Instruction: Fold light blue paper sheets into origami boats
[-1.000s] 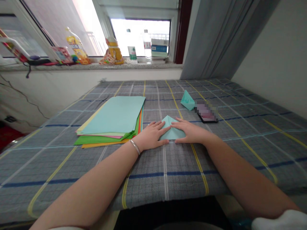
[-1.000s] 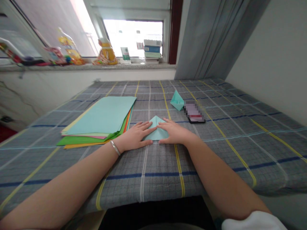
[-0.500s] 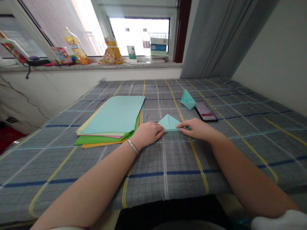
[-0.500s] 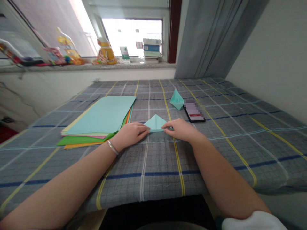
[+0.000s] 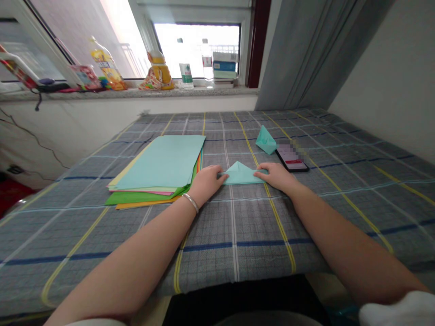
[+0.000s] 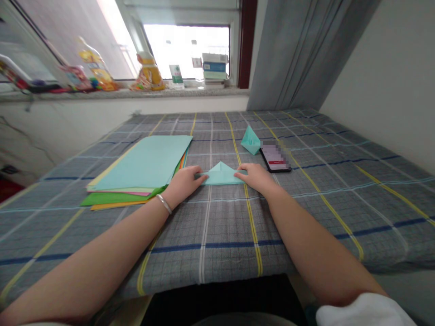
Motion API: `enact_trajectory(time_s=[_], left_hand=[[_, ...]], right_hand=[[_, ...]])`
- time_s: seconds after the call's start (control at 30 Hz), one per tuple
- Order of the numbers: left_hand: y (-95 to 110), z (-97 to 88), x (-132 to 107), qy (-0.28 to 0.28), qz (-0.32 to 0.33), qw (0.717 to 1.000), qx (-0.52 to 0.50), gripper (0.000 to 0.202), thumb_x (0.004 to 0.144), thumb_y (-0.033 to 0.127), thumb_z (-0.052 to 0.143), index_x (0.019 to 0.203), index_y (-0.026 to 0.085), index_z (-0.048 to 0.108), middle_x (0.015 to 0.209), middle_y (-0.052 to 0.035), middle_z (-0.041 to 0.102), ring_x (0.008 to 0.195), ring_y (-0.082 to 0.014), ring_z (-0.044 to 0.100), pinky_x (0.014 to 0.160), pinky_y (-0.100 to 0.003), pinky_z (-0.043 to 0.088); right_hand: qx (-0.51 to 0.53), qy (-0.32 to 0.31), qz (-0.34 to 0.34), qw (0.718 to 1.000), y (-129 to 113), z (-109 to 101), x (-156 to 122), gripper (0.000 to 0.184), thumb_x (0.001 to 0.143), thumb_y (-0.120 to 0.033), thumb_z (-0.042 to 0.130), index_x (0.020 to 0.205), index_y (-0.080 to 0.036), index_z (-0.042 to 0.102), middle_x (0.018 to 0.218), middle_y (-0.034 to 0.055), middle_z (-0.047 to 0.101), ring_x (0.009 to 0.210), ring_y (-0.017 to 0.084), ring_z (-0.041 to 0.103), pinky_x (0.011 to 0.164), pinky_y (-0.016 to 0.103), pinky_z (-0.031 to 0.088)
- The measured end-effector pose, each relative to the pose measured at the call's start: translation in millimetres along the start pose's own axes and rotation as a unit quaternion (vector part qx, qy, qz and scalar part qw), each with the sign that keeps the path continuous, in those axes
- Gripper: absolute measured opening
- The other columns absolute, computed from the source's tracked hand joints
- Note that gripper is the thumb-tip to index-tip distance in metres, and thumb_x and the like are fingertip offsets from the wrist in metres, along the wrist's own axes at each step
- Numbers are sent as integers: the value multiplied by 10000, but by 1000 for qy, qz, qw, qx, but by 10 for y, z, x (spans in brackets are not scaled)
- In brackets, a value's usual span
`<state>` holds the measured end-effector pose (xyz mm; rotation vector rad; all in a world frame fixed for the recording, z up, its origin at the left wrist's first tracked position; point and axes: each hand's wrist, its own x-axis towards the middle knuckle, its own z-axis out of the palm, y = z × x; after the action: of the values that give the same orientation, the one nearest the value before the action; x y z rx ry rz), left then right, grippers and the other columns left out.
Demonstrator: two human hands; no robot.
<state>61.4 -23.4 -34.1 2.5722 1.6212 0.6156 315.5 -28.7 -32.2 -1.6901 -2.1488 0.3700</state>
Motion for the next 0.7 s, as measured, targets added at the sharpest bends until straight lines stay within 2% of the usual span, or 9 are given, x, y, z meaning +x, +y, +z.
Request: enact_trajectory(time_s=[0.27,0.37,0.43,0.5,0.57,0.63,0.7], left_hand=[[53,33,8,1,22,999,34,166,868,302,527,837,171,624,905,-69,642,870,-217,606,790,-330,486],[89,26,-21,7,43,997,65,156,872,254,507,920,164,625,936,-84,650,903,-230,601,814,-353,485],[110,27,-46,17,81,993,84,212,892,233,470,1028,174,622,1046,-89,658,1022,-251,578,936,-419,438],[123,39,-67,16,145,985,91,290,925,266,432,1155,209,600,1234,-68,614,1229,-271,470,1094,-505,267],[123,59,-77,-25,212,974,80,382,956,346,388,1300,245,519,1411,-29,489,1382,-257,298,1158,-506,103],[116,76,-77,-98,253,961,58,475,976,413,326,1421,255,377,1504,-17,359,1428,-219,208,1167,-452,99],[110,77,-72,-156,262,951,43,519,986,434,279,1473,258,264,1543,-26,268,1437,-198,188,1158,-416,140]], right_hand=[[-68,3,-8,998,-15,66,42,235,840,-395,587,946,-207,680,1062,84,691,986,261,617,844,354,450],[-80,1,-6,997,-27,67,41,225,839,-392,593,944,-210,672,1047,78,693,979,261,618,834,351,450],[-85,-1,-10,996,-26,71,43,226,843,-394,589,949,-210,667,1041,78,692,971,258,618,824,348,450],[-89,-1,-18,996,-20,81,47,228,850,-390,580,957,-208,664,1041,79,689,963,253,618,819,344,449],[-91,2,-27,995,-13,94,52,228,857,-384,574,964,-203,662,1040,82,686,957,248,619,815,340,449],[-90,6,-31,995,-10,102,55,224,855,-374,579,961,-196,662,1030,84,686,950,243,619,812,333,448],[-80,9,-33,996,-9,93,56,215,849,-364,586,950,-190,665,1018,80,690,950,238,619,818,326,444]])
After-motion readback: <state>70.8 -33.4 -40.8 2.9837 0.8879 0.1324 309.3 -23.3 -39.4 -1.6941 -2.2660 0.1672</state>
